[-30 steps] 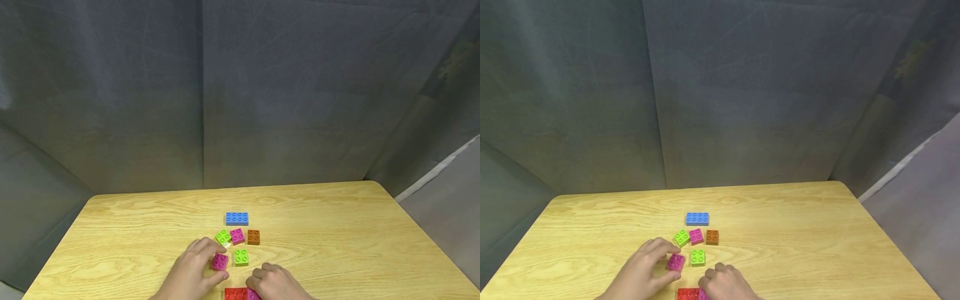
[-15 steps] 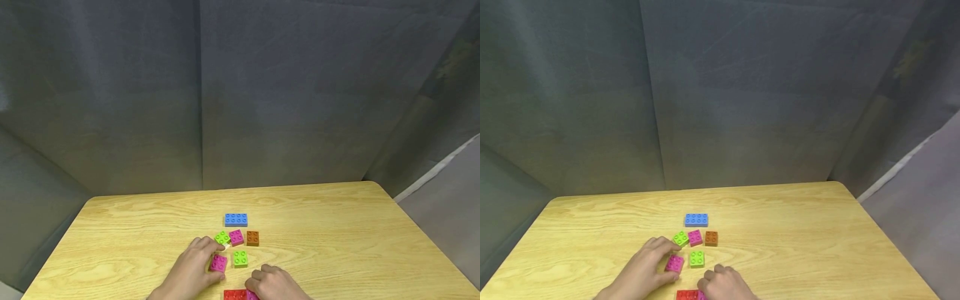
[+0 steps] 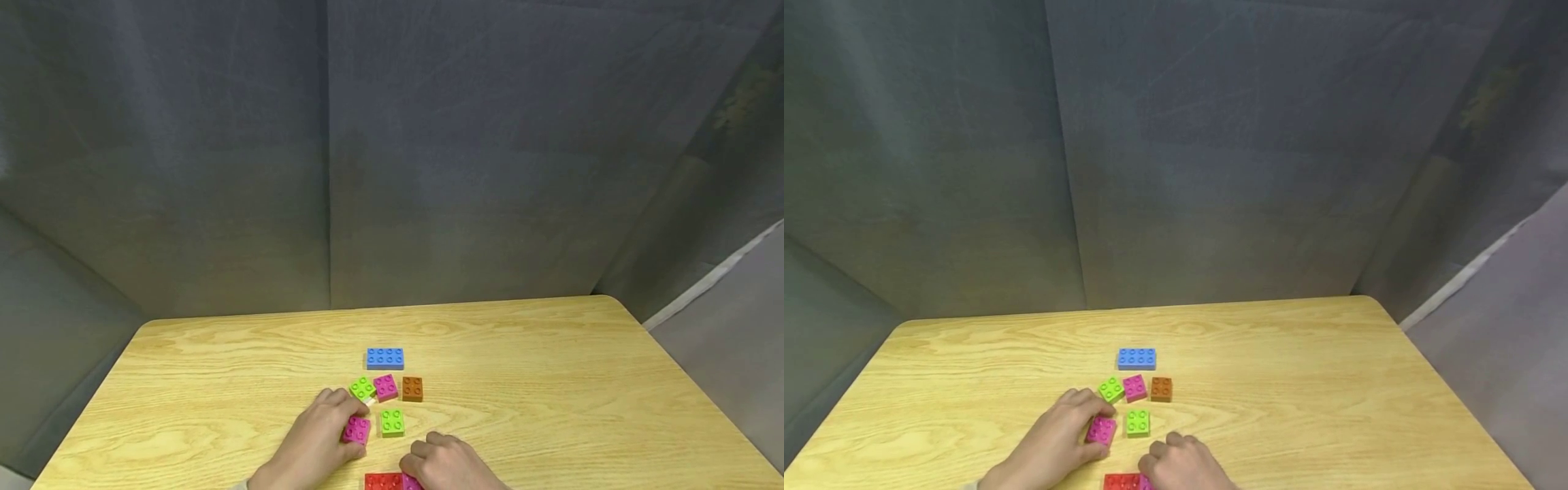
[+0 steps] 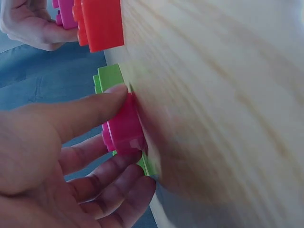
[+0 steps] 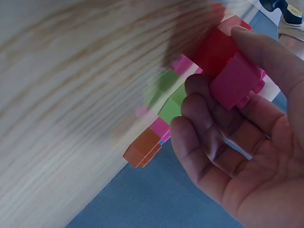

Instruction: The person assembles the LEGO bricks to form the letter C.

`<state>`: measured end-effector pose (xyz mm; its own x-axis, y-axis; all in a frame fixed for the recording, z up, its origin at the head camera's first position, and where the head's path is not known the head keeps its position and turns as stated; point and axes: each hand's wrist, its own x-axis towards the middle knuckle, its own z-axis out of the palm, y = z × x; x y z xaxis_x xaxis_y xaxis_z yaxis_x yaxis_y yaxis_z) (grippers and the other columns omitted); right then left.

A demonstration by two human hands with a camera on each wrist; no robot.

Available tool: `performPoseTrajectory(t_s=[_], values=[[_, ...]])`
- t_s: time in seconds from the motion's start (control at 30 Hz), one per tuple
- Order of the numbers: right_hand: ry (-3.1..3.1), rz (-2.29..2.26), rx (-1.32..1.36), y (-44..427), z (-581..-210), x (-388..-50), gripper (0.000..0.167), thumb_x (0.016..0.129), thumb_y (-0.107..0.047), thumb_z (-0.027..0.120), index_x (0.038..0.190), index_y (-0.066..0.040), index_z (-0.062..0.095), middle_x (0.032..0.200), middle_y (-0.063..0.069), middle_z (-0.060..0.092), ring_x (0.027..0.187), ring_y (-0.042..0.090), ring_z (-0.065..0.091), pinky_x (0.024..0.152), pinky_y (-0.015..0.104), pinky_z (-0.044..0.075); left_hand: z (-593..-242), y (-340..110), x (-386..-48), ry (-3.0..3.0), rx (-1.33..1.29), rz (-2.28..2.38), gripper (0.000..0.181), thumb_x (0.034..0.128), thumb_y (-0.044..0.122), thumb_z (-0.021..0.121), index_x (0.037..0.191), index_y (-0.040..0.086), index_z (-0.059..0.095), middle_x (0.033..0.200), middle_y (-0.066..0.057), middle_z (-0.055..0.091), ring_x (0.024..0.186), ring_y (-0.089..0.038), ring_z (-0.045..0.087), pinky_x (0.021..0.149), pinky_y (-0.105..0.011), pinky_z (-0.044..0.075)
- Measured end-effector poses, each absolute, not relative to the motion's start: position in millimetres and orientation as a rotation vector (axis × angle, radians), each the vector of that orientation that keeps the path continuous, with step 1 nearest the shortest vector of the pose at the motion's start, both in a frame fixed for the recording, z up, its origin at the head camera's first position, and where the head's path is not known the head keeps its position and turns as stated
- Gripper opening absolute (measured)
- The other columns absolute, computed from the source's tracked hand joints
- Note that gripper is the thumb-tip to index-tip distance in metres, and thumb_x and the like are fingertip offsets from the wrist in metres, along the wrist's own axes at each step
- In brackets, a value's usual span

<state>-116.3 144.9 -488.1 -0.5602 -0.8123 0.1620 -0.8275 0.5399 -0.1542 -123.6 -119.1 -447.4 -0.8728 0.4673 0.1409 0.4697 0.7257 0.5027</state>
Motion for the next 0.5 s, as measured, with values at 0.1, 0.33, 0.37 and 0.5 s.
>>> performPoseTrajectory(t_s=[0.1, 0.33, 0.37, 0.5], values=[[-2.712, 0.326, 1.438, 144.6, -484.5, -115.1, 0.055, 0.104, -0.068, 0.060, 0.093, -0.017, 0.079, 0.079, -0.012, 0.066, 0.069, -0.002, 0.044, 0.059, 0.018, 0.043, -447.9, -118.4, -123.8, -2.913, -0.790, -0.844, 0.043, 0.0804, 0.019, 0.098, 0.117, 0.010, 0.077, 0.107, 0.009, 0.064, 0.099, -0.011, 0.053, 0.085, -0.034, 0.053], [-2.715, 0.320, 1.430, 145.1, -492.2, -117.3, 0.058, 0.105, -0.069, 0.056, 0.093, -0.018, 0.079, 0.080, -0.013, 0.065, 0.069, -0.001, 0.043, 0.059, 0.019, 0.043, -448.5, -117.2, -123.5, -2.911, -0.789, -0.833, 0.036, 0.0800, 0.016, 0.098, 0.109, 0.011, 0.076, 0.097, 0.013, 0.055, 0.093, -0.010, 0.048, 0.076, -0.031, 0.048], [-2.712, 0.317, 1.435, 145.3, -493.6, -117.8, 0.057, 0.105, -0.069, 0.058, 0.093, -0.017, 0.079, 0.080, -0.013, 0.065, 0.069, -0.001, 0.044, 0.058, 0.021, 0.043, -448.5, -117.2, -123.6, -2.918, -0.787, -0.834, 0.036, 0.0802, 0.017, 0.097, 0.108, 0.011, 0.076, 0.097, 0.013, 0.055, 0.093, -0.010, 0.048, 0.076, -0.031, 0.047], [-2.728, 0.338, 1.426, 147.9, -506.2, -121.4, 0.060, 0.103, -0.073, 0.056, 0.094, -0.019, 0.079, 0.081, -0.014, 0.065, 0.069, -0.002, 0.044, 0.059, 0.020, 0.043, -447.4, -117.5, -123.0, -2.948, -0.770, -0.841, 0.036, 0.0807, 0.020, 0.097, 0.108, 0.011, 0.075, 0.098, 0.012, 0.057, 0.094, -0.010, 0.050, 0.078, -0.032, 0.049]])
